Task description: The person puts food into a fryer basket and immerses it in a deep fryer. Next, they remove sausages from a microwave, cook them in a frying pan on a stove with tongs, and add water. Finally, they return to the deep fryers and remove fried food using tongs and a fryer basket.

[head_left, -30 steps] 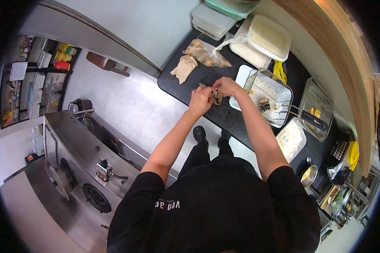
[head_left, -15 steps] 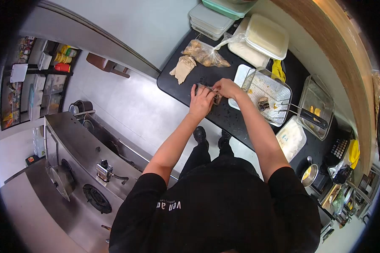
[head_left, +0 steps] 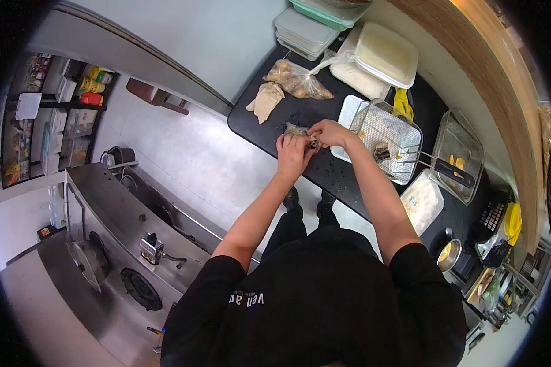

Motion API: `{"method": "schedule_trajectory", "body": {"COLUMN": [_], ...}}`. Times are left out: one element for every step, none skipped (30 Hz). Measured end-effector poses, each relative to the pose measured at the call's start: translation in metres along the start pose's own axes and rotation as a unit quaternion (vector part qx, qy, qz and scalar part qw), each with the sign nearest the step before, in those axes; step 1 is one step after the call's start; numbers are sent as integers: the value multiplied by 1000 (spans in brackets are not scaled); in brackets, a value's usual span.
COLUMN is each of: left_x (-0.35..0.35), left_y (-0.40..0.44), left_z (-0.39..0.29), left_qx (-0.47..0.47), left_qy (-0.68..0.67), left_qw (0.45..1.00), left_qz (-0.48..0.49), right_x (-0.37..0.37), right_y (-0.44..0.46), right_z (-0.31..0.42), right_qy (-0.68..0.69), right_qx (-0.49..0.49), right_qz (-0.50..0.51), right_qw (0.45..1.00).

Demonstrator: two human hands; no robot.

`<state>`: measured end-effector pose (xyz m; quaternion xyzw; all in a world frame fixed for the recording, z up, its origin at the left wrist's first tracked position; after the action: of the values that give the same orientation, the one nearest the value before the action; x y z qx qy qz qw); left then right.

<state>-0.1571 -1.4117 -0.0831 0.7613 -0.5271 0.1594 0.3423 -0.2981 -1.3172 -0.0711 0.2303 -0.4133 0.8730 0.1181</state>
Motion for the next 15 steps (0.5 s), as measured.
{"method": "schedule_trajectory", "body": {"left_x": [0,0,0,0,0,-1,-1,-1,-2,-1,-1,-2,-3,-4,-3], "left_y": [0,1,0,1,1,2,2,2,2,1,0,-2,-4,-5,-6], "left_z": [-2,-3,-4,-4,-4,-5,-6,-8,-9,-9,-10,-10,-7,-4,-4], "left_qx": [1,1,1,2,-2,-6,-6,1,7,7,-3,-13,-13,-11,-9], "left_qy": [0,7,14,14,4,-6,-6,4,14,14,33,52,52,56,59], "left_qw": [1000,1000,1000,1000,1000,999,1000,1000,1000,1000,999,998,998,997,996], "left_qz": [0,2,4,4,18,31,30,28,25,24,35,45,45,56,68], "right_x": [-1,-1,1,2,3,5,6,5,3,2,1,-1,-3,-4,-4], "right_y": [1,2,0,-2,-4,-7,-9,-10,-10,-9,-8,-6,-4,-1,-1], "right_z": [-2,-5,-4,-2,0,4,8,9,9,9,7,3,-1,-5,-5], "right_qy": [-2,-2,-9,-15,-15,-59,-102,-103,-106,-110,-111,-100,-90,-89,-99], "right_qx": [1,1,14,27,26,38,50,50,56,61,61,65,69,69,68], "right_qz": [-1,0,5,10,11,-18,-46,-46,-59,-73,-73,-81,-89,-89,-88], "right_qw": [1000,1000,1000,999,999,997,992,992,991,989,989,990,990,990,989]}}
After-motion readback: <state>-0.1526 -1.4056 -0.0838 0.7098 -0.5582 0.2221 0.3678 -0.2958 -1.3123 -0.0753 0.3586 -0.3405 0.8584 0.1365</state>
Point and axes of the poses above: each hand's wrist, its own y-axis towards the middle knuckle, its own x-axis out of the back of the hand, z = x × y, the point moved 2 cm from there along y, towards the middle knuckle, and after that the axes turned 13 degrees about -y, right-handed, at the moved point
